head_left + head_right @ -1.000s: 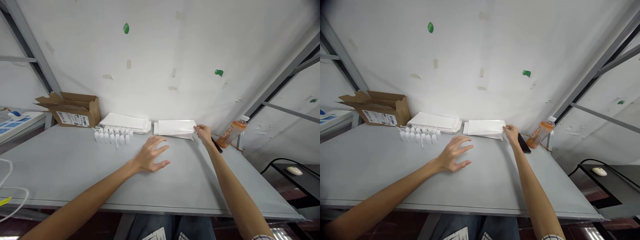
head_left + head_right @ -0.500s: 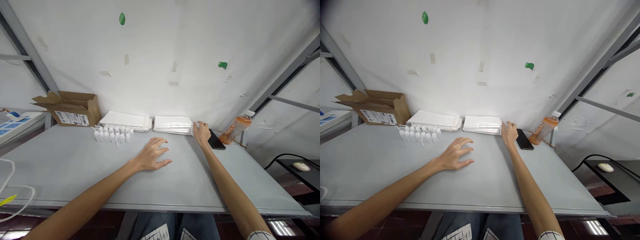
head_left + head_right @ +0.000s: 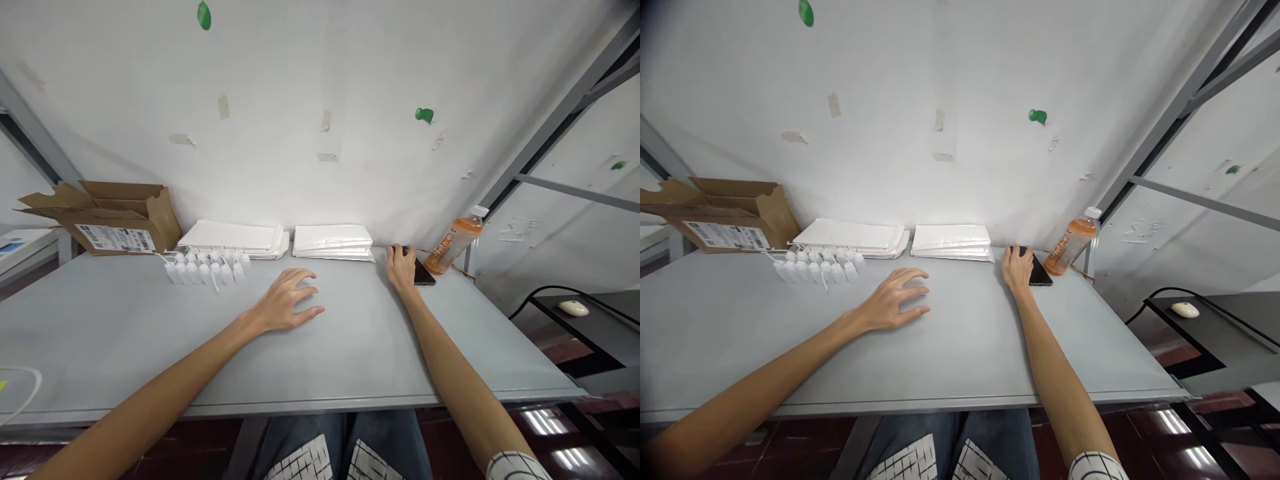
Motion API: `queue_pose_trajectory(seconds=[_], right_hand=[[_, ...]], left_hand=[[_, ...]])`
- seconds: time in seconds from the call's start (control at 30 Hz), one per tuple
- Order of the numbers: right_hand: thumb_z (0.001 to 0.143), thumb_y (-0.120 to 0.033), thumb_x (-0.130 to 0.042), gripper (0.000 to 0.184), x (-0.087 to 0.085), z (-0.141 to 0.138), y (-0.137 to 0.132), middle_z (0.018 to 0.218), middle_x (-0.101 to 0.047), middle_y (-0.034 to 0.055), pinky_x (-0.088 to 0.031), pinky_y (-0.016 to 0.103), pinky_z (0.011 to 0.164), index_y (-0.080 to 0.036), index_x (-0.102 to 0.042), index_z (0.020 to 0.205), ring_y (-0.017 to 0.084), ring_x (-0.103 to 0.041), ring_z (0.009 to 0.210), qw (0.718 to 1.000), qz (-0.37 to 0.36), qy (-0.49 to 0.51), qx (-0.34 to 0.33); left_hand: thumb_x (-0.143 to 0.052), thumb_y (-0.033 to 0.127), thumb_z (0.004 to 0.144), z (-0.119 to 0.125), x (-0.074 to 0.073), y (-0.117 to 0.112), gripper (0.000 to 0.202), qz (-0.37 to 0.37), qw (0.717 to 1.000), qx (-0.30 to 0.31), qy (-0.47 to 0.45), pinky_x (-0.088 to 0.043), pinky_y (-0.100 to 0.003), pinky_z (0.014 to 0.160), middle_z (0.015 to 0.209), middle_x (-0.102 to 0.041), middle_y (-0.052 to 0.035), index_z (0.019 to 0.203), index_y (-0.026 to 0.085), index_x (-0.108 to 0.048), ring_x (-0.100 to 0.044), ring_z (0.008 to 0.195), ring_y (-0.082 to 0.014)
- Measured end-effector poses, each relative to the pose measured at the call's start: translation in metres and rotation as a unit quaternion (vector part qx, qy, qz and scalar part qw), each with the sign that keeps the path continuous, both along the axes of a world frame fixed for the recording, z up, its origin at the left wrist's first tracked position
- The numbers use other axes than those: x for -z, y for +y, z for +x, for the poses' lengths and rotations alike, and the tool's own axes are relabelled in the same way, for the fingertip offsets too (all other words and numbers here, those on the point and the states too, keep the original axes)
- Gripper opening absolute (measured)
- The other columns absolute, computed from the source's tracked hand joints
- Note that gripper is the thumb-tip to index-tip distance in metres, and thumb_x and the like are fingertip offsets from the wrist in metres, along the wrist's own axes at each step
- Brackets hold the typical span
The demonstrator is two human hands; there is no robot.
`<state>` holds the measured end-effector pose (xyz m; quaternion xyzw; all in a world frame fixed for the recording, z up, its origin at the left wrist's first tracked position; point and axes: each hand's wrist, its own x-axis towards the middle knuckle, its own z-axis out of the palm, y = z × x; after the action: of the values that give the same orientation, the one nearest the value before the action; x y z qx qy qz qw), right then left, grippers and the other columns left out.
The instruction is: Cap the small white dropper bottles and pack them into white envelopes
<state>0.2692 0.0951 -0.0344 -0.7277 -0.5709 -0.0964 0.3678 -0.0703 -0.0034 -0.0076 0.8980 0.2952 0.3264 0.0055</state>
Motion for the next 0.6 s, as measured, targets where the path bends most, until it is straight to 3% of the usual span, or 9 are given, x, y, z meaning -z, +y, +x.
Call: queue_pose_trajectory(seconds=[0.17, 0.3, 0.47, 0.6], right_hand=[[0.098, -0.033, -0.034, 0.04, 0.001, 0.001, 0.002, 0.132, -0.044, 0.0237, -0.039, 0.055, 0.101, -0.012, -0.066, 0.107, 0.035, -0.048, 0.118, 0.999, 0.041, -0.001, -0.029], [0.099, -0.032, -0.033, 0.04, -0.008, -0.001, -0.003, 0.132, -0.046, 0.023, -0.041, 0.047, 0.102, -0.012, -0.067, 0.102, 0.03, -0.05, 0.118, 0.995, 0.089, -0.016, -0.038], [0.097, -0.029, -0.037, 0.036, -0.015, -0.016, -0.012, 0.117, -0.059, 0.0182, -0.044, 0.034, 0.077, -0.015, -0.069, 0.089, 0.025, -0.058, 0.096, 0.992, 0.099, -0.06, -0.055], [0.095, -0.028, -0.043, 0.032, -0.015, -0.029, -0.016, 0.089, -0.064, 0.0115, -0.027, 0.028, 0.059, -0.015, -0.068, 0.08, 0.018, -0.052, 0.07, 0.996, 0.036, -0.072, -0.049]], left_hand=[[-0.061, 0.044, 0.091, 0.0, 0.001, 0.001, 0.029, 0.005, 1.0, -0.005, 0.002, -0.047, -0.048, 0.102, 0.123, -0.064, -0.0136, 0.097, 0.019, -0.074, -0.059, 0.117, -0.0279], [-0.062, 0.044, 0.091, 0.0, 0.001, 0.001, 0.029, 0.008, 1.0, -0.004, -0.003, -0.048, -0.047, 0.101, 0.122, -0.065, -0.0137, 0.096, 0.019, -0.074, -0.06, 0.116, -0.0276], [-0.061, 0.042, 0.092, 0.0, 0.0, 0.001, 0.027, 0.008, 1.0, -0.007, -0.006, -0.048, -0.046, 0.1, 0.119, -0.066, -0.0129, 0.094, 0.019, -0.074, -0.061, 0.114, -0.0266], [-0.06, 0.04, 0.093, 0.0, 0.001, 0.002, 0.025, 0.01, 1.0, -0.009, -0.006, -0.049, -0.046, 0.1, 0.119, -0.066, -0.0122, 0.091, 0.019, -0.074, -0.061, 0.113, -0.0259]])
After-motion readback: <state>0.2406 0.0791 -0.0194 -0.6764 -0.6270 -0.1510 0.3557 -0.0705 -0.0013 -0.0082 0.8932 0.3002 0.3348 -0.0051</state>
